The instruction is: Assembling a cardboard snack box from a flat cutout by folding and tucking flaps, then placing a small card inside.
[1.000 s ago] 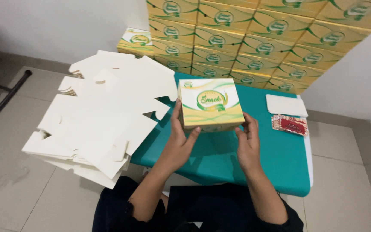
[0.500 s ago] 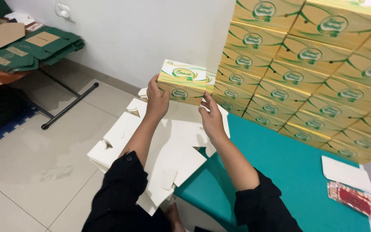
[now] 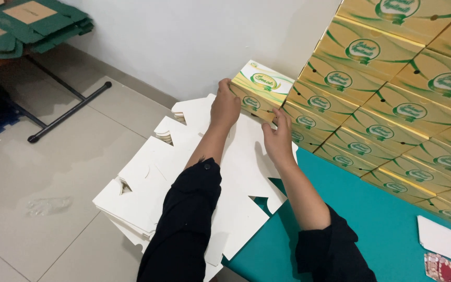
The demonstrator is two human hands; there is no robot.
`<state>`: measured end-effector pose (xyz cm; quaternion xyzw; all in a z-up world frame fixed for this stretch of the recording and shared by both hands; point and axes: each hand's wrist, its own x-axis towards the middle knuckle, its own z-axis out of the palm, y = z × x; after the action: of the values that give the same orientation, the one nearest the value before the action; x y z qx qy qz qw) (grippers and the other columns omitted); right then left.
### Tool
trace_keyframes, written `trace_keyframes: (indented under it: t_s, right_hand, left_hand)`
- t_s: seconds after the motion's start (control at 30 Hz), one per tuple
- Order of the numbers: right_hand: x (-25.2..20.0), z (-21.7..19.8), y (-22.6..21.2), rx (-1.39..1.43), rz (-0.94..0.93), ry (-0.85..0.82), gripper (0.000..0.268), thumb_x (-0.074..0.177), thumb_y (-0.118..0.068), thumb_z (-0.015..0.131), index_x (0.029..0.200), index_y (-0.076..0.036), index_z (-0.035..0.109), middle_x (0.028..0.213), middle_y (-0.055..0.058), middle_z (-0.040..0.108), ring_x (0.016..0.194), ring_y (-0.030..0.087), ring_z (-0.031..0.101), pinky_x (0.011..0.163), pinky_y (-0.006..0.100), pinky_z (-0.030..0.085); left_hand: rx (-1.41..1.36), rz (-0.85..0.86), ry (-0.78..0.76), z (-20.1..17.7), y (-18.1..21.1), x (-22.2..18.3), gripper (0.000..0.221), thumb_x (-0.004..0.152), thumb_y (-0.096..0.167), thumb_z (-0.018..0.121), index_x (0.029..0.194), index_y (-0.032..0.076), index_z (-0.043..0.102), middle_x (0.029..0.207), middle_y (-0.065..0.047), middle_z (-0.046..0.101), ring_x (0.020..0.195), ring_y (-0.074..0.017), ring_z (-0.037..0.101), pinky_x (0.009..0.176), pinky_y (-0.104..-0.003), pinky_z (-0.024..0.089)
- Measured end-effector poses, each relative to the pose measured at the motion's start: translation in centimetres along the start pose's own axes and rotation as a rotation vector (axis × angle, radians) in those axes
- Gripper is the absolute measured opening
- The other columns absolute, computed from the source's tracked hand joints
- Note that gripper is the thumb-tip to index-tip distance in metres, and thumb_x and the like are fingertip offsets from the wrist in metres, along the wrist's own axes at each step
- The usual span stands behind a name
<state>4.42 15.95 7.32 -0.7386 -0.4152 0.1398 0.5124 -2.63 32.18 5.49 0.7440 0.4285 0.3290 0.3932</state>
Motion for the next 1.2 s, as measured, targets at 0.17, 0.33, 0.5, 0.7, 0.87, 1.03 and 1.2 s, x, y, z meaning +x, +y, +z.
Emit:
trace_keyframes:
  t_s: [0.17, 0.33, 0.5, 0.7, 0.87, 1.03, 1.2]
  right_hand:
    - [1.9, 0.3, 3.0, -0.140, -0.029, -0.020, 0.058, 0.092, -0.017, 0.056, 0.144, -0.001, 0.035, 0.137, 0.017, 0.027, 0.134, 0.038, 0.031, 0.108, 0.045, 0.038]
    - [1.2, -0.8, 2.6, -0.174, -0.042, -0.072, 0.060, 0.093, -0.018, 0.054, 0.144, 0.006, 0.032, 0.137, 0.024, 0.030, 0.134, 0.042, 0.029, 0.111, 0.050, 0.030]
    - [-4.7, -5.3, -1.2, -0.313, -0.119, -0.137, 0.038, 0.096, -0.019, 0.052, 0.132, -0.009, 0.053, 0.124, 0.011, 0.049, 0.116, 0.028, 0.052, 0.089, 0.039, 0.049]
    - [-13.6, -10.3, -1.0, -0.451, 0.268, -0.386, 0.043, 0.095, -0.041, 0.049, 0.075, -0.009, 0.070, 0.056, 0.010, 0.068, 0.065, 0.023, 0.070, 0.066, 0.033, 0.055]
    - [-14.7, -8.8, 1.3, -0.151, 0.440, -0.532, 0.052, 0.095, -0.042, 0.048, 0.099, 0.007, 0.067, 0.075, 0.024, 0.068, 0.052, 0.029, 0.068, 0.039, 0.033, 0.050]
    - [-15.2, -6.6, 2.1, 0.171, 0.421, -0.349, 0.040, 0.094, -0.029, 0.059, 0.090, 0.011, 0.060, 0.074, 0.025, 0.063, 0.053, 0.028, 0.066, 0.036, 0.028, 0.050]
    - [-15.6, -5.7, 2.0, 0.392, 0.404, -0.212, 0.024, 0.097, -0.020, 0.053, 0.085, 0.001, 0.053, 0.093, 0.023, 0.067, 0.067, 0.027, 0.070, 0.051, 0.029, 0.058]
  left_hand:
    - [0.044, 0.069, -0.014, 1.7, 0.3, 0.3, 0.061, 0.088, 0.008, 0.049, 0.145, 0.008, 0.026, 0.140, -0.019, 0.037, 0.126, -0.0401, 0.047, 0.099, -0.052, 0.048]
    - [0.011, 0.062, -0.118, 1.2, 1.2, -0.7, 0.067, 0.092, 0.005, 0.042, 0.150, 0.001, 0.009, 0.141, -0.026, 0.031, 0.125, -0.0434, 0.047, 0.100, -0.055, 0.048]
    - [0.479, 0.111, -0.236, -2.1, -3.0, 0.1, 0.052, 0.091, 0.031, 0.053, 0.140, 0.018, 0.044, 0.131, -0.008, 0.052, 0.121, -0.0289, 0.054, 0.101, -0.053, 0.038]
    - [0.885, 0.007, -0.253, -15.7, -2.1, -10.5, 0.043, 0.090, 0.029, 0.057, 0.127, 0.008, 0.060, 0.120, -0.016, 0.061, 0.108, -0.0339, 0.060, 0.089, -0.048, 0.046]
    - [0.825, -0.075, -0.170, -17.7, -2.6, -18.3, 0.043, 0.093, 0.032, 0.053, 0.128, 0.007, 0.058, 0.122, -0.016, 0.059, 0.111, -0.0305, 0.057, 0.091, -0.041, 0.042]
    - [0.855, -0.170, -0.084, -17.8, -6.0, -20.1, 0.045, 0.094, 0.034, 0.051, 0.129, 0.007, 0.057, 0.127, -0.015, 0.055, 0.117, -0.0289, 0.051, 0.095, -0.040, 0.038]
    - [0.829, -0.210, -0.051, -18.7, -6.8, -20.8, 0.043, 0.092, 0.032, 0.056, 0.129, 0.010, 0.058, 0.124, -0.013, 0.056, 0.115, -0.0268, 0.051, 0.096, -0.039, 0.038]
